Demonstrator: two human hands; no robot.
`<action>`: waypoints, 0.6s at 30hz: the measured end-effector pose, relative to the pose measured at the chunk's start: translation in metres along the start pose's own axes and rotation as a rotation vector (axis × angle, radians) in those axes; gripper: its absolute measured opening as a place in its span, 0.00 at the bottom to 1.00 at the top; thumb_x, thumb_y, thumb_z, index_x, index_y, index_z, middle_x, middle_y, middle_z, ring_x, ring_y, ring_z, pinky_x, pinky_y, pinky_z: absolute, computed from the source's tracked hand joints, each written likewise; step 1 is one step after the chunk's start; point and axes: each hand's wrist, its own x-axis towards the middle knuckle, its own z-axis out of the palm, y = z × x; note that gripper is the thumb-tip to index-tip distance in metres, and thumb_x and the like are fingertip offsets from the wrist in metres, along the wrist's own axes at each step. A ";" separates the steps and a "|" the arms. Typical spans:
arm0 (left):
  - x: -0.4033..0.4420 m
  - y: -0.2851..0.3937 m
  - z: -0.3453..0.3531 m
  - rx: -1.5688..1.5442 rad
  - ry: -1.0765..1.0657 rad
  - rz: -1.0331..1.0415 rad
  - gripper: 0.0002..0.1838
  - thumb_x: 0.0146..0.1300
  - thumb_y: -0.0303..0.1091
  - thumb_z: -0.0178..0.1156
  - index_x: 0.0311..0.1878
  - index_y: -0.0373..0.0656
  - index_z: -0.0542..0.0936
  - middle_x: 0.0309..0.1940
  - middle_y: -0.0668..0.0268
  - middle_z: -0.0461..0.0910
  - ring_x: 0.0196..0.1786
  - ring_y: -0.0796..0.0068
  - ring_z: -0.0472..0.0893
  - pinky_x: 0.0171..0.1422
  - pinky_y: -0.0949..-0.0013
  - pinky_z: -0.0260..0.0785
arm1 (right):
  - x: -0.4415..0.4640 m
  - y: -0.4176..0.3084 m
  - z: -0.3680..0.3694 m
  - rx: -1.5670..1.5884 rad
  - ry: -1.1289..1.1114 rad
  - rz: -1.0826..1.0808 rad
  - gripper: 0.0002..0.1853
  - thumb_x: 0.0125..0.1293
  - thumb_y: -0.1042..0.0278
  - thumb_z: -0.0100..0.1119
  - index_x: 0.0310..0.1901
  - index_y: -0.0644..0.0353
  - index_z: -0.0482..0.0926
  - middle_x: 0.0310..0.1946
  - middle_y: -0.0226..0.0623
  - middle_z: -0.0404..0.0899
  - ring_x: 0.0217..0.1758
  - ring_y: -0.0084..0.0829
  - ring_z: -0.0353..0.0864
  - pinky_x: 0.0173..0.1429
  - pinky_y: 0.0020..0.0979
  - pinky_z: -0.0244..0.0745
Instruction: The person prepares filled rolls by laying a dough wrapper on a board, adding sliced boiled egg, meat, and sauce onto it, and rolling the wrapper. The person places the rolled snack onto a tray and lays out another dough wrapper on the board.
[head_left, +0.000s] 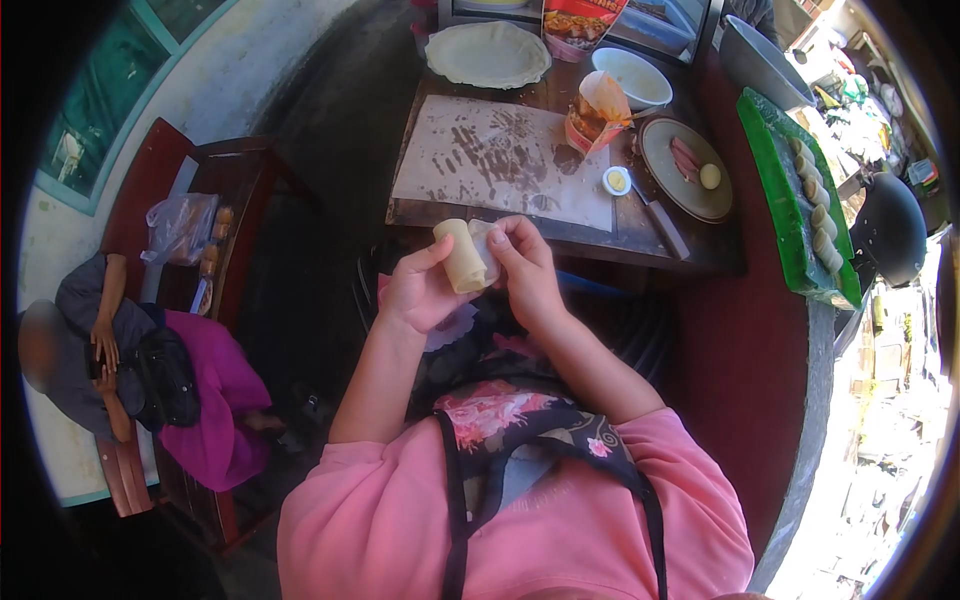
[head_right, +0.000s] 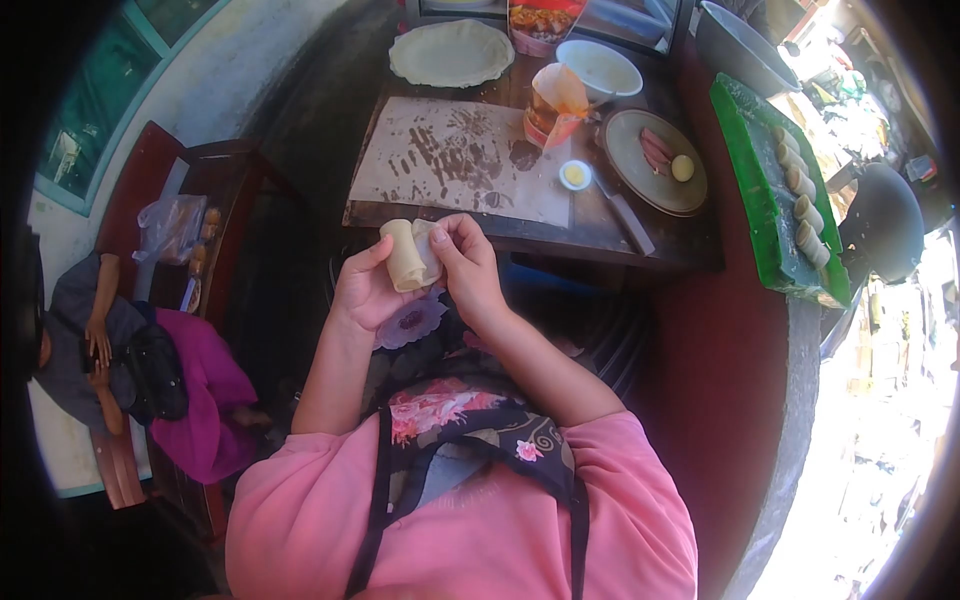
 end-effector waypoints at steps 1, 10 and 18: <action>-0.001 -0.001 0.002 -0.009 0.014 0.008 0.24 0.64 0.39 0.61 0.59 0.39 0.69 0.53 0.60 0.74 0.57 0.63 0.74 0.65 0.55 0.66 | -0.002 0.001 -0.002 -0.051 0.014 -0.009 0.07 0.72 0.64 0.53 0.41 0.58 0.71 0.28 0.26 0.74 0.23 0.14 0.70 0.25 0.18 0.66; -0.002 -0.007 -0.005 0.009 -0.054 0.010 0.23 0.65 0.37 0.60 0.61 0.38 0.69 0.56 0.56 0.73 0.62 0.58 0.71 0.68 0.55 0.63 | 0.023 -0.106 -0.089 -1.082 0.421 -0.738 0.09 0.61 0.75 0.60 0.44 0.62 0.80 0.31 0.40 0.78 0.32 0.31 0.78 0.36 0.29 0.73; -0.014 -0.020 -0.003 0.045 -0.056 -0.033 0.28 0.64 0.39 0.60 0.62 0.36 0.66 0.58 0.54 0.71 0.64 0.55 0.70 0.69 0.50 0.63 | 0.204 -0.207 -0.185 -1.707 0.437 -0.175 0.19 0.57 0.73 0.51 0.46 0.45 0.85 0.47 0.40 0.81 0.53 0.41 0.79 0.56 0.38 0.74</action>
